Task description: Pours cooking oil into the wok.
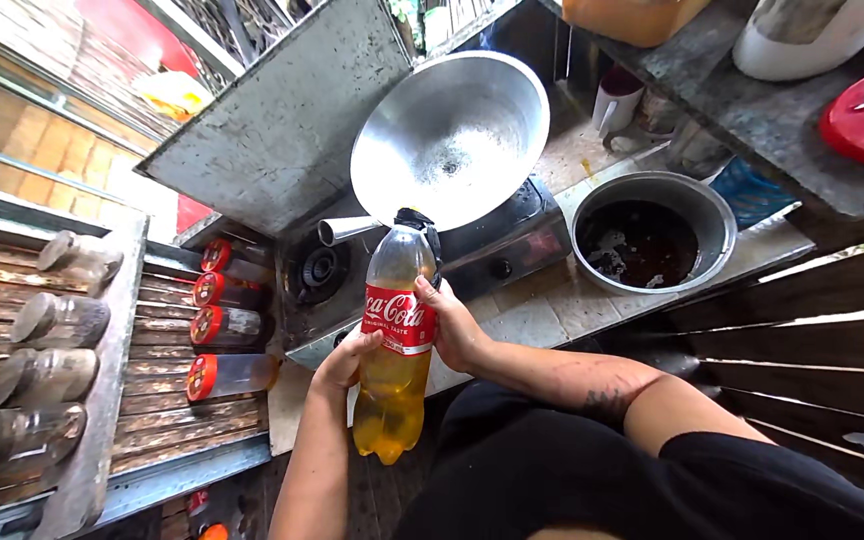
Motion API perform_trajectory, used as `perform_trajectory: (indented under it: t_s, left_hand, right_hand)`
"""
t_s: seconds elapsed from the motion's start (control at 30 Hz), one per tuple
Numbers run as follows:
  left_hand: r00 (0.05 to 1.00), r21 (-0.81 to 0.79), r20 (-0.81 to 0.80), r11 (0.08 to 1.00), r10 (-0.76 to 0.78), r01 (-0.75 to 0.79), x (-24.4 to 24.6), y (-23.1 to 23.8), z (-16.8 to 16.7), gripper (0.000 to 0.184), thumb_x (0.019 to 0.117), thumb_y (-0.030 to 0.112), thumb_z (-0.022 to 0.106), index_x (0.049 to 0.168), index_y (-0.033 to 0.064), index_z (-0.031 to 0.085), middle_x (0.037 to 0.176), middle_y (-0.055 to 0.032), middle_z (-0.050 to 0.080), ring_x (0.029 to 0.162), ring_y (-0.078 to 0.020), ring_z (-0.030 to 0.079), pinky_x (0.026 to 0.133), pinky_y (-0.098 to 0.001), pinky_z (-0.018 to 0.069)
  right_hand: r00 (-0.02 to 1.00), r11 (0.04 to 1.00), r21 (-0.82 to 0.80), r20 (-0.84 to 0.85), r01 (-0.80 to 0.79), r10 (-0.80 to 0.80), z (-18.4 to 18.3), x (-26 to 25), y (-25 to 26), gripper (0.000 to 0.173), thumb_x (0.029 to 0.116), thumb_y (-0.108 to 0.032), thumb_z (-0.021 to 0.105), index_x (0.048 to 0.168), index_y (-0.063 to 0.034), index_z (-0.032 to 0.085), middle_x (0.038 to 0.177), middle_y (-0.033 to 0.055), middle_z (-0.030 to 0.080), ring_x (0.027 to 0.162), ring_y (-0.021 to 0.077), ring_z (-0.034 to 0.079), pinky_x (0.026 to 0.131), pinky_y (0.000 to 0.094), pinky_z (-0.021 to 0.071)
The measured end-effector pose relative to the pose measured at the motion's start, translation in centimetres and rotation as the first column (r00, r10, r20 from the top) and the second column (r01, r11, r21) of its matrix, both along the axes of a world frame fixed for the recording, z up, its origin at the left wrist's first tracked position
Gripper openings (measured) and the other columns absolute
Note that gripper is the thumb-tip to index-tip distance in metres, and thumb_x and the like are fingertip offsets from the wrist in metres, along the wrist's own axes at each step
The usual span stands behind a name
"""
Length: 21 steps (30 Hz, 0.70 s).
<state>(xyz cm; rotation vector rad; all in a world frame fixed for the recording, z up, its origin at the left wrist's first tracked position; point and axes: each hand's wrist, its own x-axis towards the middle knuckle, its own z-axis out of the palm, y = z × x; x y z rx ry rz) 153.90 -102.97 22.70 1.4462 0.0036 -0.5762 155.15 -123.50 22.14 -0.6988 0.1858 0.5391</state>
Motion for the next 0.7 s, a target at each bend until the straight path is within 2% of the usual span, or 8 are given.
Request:
perform_trajectory:
  t_s: [0.17, 0.27, 0.33, 0.4, 0.47, 0.53, 0.63, 0.7]
  left_hand:
    - [0.999, -0.042, 0.041, 0.999, -0.010, 0.012, -0.1, 0.5, -0.8, 0.046, 0.0796, 0.051, 0.082, 0.113, 0.0225, 0.070, 0.101, 0.0058, 0.078, 0.093, -0.0041, 0.074, 0.086, -0.0250, 0.0609]
    - [0.991, -0.084, 0.131, 0.996, 0.005, 0.006, -0.6, 0.7, -1.7, 0.044, 0.0812, 0.047, 0.082, 0.117, 0.0237, 0.070, 0.105, 0.0073, 0.078, 0.096, -0.0028, 0.073, 0.088, -0.0245, 0.0603]
    - [0.980, -0.052, 0.194, 0.998, 0.044, -0.035, -1.2, 0.3, -2.0, 0.044, 0.0763, 0.048, 0.084, 0.112, 0.0278, 0.070, 0.101, 0.0122, 0.077, 0.093, 0.0012, 0.072, 0.085, -0.0213, 0.0598]
    - [0.972, -0.039, 0.219, 0.996, 0.087, -0.081, -1.7, 0.3, -2.6, 0.045, 0.0677, 0.045, 0.090, 0.106, 0.0295, 0.072, 0.096, 0.0151, 0.076, 0.088, 0.0040, 0.071, 0.081, -0.0184, 0.0594]
    - [0.965, 0.008, 0.199, 0.984, 0.171, -0.176, -2.4, 0.4, -3.5, 0.058, 0.0543, 0.038, 0.097, 0.102, 0.0217, 0.068, 0.090, 0.0135, 0.075, 0.082, 0.0027, 0.070, 0.077, -0.0191, 0.0594]
    - [0.962, 0.111, 0.195, 0.970, 0.194, -0.218, -3.1, 0.7, -4.4, 0.066, 0.0491, 0.023, 0.098, 0.104, 0.0128, 0.064, 0.089, 0.0118, 0.075, 0.083, 0.0017, 0.070, 0.079, -0.0197, 0.0592]
    - [0.958, 0.310, 0.262, 0.929, 0.120, -0.202, -3.6, 0.4, -6.2, 0.066, 0.0594, 0.000, 0.089, 0.118, -0.0036, 0.058, 0.102, 0.0048, 0.073, 0.097, 0.0008, 0.068, 0.094, -0.0225, 0.0555]
    - [0.948, 0.395, 0.304, 0.892, 0.096, -0.218, -3.9, -0.3, -8.1, 0.070, 0.0645, -0.001, 0.089, 0.125, -0.0110, 0.055, 0.112, -0.0043, 0.071, 0.105, -0.0018, 0.066, 0.099, -0.0242, 0.0533]
  right_hand:
    - [1.000, 1.000, -0.005, 0.013, 0.001, -0.001, 0.1, -0.1, 0.1, 0.057, 0.1093, -0.029, 0.046, 0.158, -0.0108, 0.023, 0.120, 0.0151, 0.061, 0.106, 0.0193, 0.066, 0.093, 0.0348, 0.0555]
    - [0.991, 0.999, -0.031, 0.132, 0.016, -0.012, -0.6, -0.4, 0.3, 0.063, 0.1052, -0.030, 0.051, 0.158, -0.0078, 0.024, 0.131, 0.0173, 0.058, 0.113, 0.0196, 0.065, 0.098, 0.0352, 0.0552]
    - [0.969, 0.997, -0.067, 0.248, 0.027, -0.009, -1.4, -0.6, 0.5, 0.073, 0.1004, -0.032, 0.057, 0.159, -0.0048, 0.023, 0.142, 0.0221, 0.052, 0.122, 0.0233, 0.061, 0.103, 0.0381, 0.0530]
    - [0.916, 0.988, -0.153, 0.400, 0.036, 0.029, -1.9, -0.8, 0.6, 0.080, 0.0961, -0.038, 0.061, 0.158, -0.0021, 0.026, 0.145, 0.0241, 0.049, 0.128, 0.0249, 0.058, 0.107, 0.0396, 0.0510]
    - [0.812, 0.958, -0.286, 0.567, 0.038, 0.137, -2.4, -0.9, 0.3, 0.082, 0.0964, -0.042, 0.060, 0.159, 0.0004, 0.029, 0.151, 0.0274, 0.044, 0.136, 0.0298, 0.051, 0.113, 0.0431, 0.0445]
    - [0.656, 0.921, -0.382, 0.715, 0.074, 0.243, -3.6, -0.5, 0.2, 0.079, 0.0991, -0.045, 0.055, 0.158, 0.0019, 0.034, 0.148, 0.0281, 0.047, 0.135, 0.0325, 0.050, 0.114, 0.0458, 0.0423]
    - [0.484, 0.891, -0.414, 0.828, 0.187, 0.283, -6.5, 0.3, 0.7, 0.076, 0.1019, -0.052, 0.042, 0.152, 0.0058, 0.044, 0.136, 0.0275, 0.053, 0.126, 0.0325, 0.054, 0.109, 0.0461, 0.0448]
    - [0.472, 0.863, -0.420, 0.843, 0.280, 0.256, -8.8, 0.2, 1.2, 0.078, 0.1020, -0.057, 0.037, 0.145, 0.0064, 0.052, 0.132, 0.0267, 0.057, 0.122, 0.0312, 0.057, 0.108, 0.0452, 0.0465]
